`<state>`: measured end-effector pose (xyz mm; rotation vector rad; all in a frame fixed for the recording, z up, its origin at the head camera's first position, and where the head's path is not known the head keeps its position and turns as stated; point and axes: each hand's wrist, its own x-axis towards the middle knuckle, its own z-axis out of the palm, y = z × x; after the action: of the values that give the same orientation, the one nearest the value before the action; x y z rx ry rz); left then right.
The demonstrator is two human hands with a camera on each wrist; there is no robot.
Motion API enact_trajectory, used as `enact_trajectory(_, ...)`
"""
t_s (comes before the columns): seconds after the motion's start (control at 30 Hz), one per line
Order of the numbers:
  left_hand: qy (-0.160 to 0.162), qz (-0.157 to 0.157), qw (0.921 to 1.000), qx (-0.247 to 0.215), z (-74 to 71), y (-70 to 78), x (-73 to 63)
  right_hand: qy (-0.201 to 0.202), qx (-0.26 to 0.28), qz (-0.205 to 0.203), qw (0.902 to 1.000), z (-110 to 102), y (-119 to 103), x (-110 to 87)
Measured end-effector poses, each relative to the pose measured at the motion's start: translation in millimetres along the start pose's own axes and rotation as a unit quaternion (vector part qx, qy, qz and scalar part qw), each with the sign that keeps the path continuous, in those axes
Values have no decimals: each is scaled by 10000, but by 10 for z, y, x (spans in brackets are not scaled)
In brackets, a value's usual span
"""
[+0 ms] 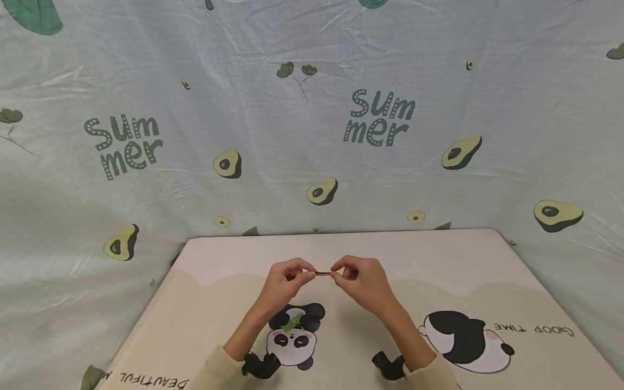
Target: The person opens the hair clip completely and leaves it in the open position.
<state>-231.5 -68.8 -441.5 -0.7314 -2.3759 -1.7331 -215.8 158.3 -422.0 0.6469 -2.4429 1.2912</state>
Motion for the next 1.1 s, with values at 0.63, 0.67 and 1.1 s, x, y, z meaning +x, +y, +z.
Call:
enact_trajectory(0.63,-93,41,9989,-458,166,36,-11,-14,879,115,9961,-91,114,-145)
enact_trajectory(0.67,-100,46,9988,-476,166,39,-9,-18,896,123,9959,-93,115,-145)
enact_trajectory(1.1,-309,-105,9980,-536,182,79,-36,-42,882,112,9960,-95,184,-212)
